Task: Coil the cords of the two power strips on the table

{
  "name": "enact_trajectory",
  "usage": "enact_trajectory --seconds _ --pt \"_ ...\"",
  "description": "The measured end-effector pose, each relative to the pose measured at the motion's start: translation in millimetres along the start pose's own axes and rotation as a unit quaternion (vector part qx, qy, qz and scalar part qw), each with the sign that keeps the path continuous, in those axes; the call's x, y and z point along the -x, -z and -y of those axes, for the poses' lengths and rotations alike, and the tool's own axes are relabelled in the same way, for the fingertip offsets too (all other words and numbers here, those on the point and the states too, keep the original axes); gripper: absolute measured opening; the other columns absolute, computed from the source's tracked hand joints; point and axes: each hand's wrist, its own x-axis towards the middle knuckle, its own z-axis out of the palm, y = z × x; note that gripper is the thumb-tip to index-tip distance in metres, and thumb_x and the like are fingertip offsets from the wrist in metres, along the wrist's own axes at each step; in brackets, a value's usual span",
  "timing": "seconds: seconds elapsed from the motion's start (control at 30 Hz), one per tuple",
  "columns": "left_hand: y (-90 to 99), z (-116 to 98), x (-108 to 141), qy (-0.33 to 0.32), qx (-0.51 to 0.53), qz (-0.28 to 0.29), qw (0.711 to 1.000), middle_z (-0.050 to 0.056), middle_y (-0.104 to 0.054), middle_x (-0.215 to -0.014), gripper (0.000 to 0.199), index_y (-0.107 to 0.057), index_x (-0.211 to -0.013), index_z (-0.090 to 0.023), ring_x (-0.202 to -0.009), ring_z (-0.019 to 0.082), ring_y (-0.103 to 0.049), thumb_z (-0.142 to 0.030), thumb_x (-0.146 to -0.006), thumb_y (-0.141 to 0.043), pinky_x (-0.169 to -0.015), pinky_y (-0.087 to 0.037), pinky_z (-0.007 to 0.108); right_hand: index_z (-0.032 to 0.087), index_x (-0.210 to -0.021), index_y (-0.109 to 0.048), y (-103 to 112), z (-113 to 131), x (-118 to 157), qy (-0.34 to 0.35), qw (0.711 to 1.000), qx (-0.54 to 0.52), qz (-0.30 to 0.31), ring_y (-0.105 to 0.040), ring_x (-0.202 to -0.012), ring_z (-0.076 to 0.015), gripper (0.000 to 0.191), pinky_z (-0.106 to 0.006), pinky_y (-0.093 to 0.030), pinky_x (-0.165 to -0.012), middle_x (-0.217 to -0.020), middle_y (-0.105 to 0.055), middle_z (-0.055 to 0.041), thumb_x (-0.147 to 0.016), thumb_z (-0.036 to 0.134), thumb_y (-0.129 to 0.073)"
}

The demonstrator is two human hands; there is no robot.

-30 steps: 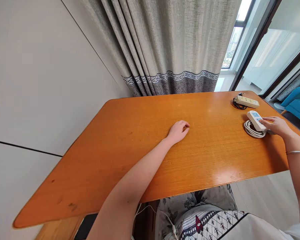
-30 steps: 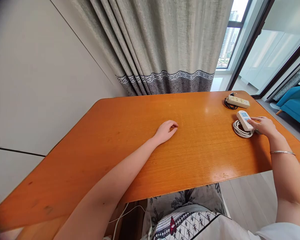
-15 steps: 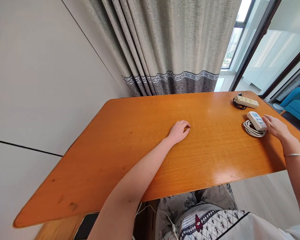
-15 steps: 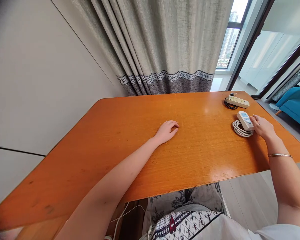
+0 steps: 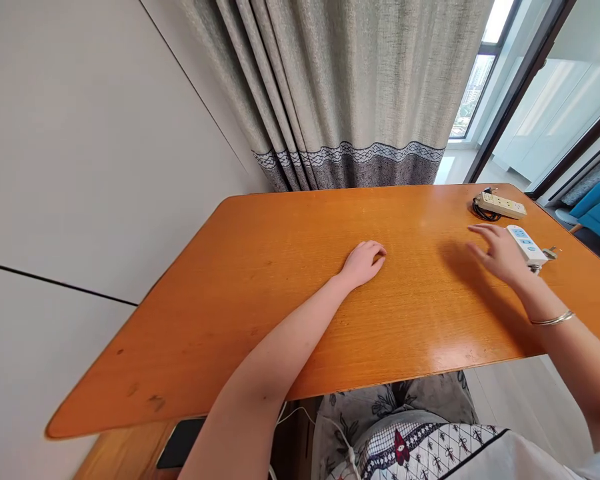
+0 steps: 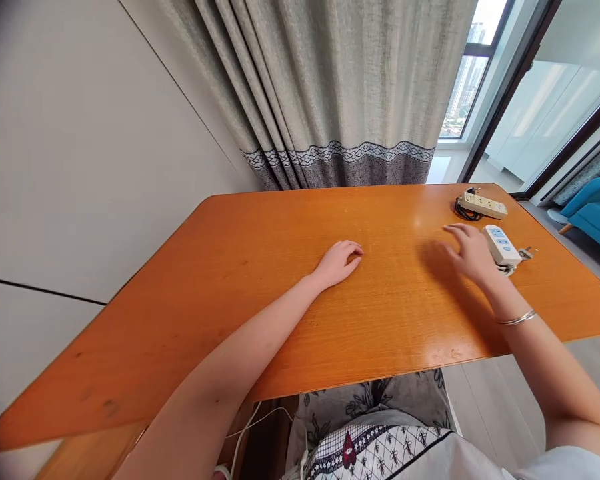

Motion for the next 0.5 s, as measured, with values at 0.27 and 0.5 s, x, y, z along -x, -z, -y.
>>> enact_trajectory --seconds 0.27,0.5 --pt "-1.9 3 0 -0.021 -0.019 0.005 1.0 0.012 -0.069 -0.122 0.024 -0.068 -0.108 -0.015 -0.114 0.027 -0.061 -0.01 -0.088 -0.055 -0.106 -0.048 0.044 0.019 -0.138 -0.06 -73 129 -16 0.251 0.949 -0.117 0.152 -0.057 -0.129 -0.0341 0.049 -0.058 -0.046 -0.109 -0.138 -0.061 -0.0191 -0.097 0.045 -0.057" --pt "-0.4 4 -1 -0.032 -0.032 0.017 0.999 0.01 -0.07 -0.122 0.034 -0.068 -0.108 -0.016 -0.114 0.026 -0.062 -0.002 -0.08 -0.053 -0.106 -0.049 0.043 0.013 -0.152 -0.044 -96 138 -6 0.268 0.943 -0.13 0.15 -0.054 -0.133 -0.0359 0.066 -0.059 -0.048 -0.109 -0.144 -0.053 -0.0242 -0.099 0.052 -0.052"
